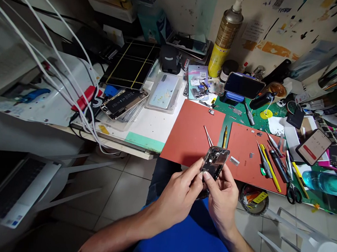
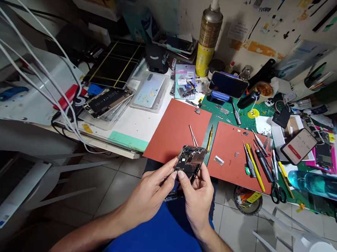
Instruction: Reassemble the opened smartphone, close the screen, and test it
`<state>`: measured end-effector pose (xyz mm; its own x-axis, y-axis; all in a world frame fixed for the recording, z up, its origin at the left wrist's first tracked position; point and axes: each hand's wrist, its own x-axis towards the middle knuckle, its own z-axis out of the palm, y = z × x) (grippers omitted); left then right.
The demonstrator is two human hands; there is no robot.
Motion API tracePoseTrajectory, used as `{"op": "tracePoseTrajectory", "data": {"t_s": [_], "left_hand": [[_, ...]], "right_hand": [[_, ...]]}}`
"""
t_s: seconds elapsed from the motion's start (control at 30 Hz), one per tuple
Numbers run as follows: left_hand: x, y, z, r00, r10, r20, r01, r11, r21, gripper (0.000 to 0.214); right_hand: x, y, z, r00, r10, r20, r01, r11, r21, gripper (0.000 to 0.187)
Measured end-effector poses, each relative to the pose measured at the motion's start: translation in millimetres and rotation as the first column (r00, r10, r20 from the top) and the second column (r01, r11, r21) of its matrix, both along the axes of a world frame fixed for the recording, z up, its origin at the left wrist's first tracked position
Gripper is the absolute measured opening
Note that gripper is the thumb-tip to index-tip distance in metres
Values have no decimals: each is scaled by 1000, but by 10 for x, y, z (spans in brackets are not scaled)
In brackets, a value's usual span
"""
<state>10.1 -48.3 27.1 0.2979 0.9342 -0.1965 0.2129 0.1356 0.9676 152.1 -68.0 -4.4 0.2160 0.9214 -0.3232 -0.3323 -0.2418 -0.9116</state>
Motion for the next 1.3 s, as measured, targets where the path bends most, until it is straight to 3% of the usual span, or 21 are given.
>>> {"op": "tracePoseTrajectory", "data": {"t_s": [0.3, 0.67, 0.87, 1.17, 1.3], "left_hand": [[-5, 5, -8, 1000, 8, 0, -8, 1000, -29, 51], [7, 80, -75, 984, 61, 166, -34, 987, -159, 56], [32, 166, -128, 945, 70, 319, 22, 960, -278, 59], [91, 206, -137, 945, 123, 303, -24, 950, -310, 58], [90, 227, -159, 942, 151, 300, -42, 939, -342, 56]], "right_hand": [[-16, 16, 86, 999, -36, -3, 36, 999, 6, 48], [-27, 66, 155, 996, -61, 60, 64, 997, -41, 40], [3, 112, 162, 998, -43, 45, 47, 995, -88, 43], [-19, 137, 183, 993, -91, 74, 100, 988, -120, 42], [11, 113, 167, 998, -59, 22, 61, 993, -97, 44]]}}
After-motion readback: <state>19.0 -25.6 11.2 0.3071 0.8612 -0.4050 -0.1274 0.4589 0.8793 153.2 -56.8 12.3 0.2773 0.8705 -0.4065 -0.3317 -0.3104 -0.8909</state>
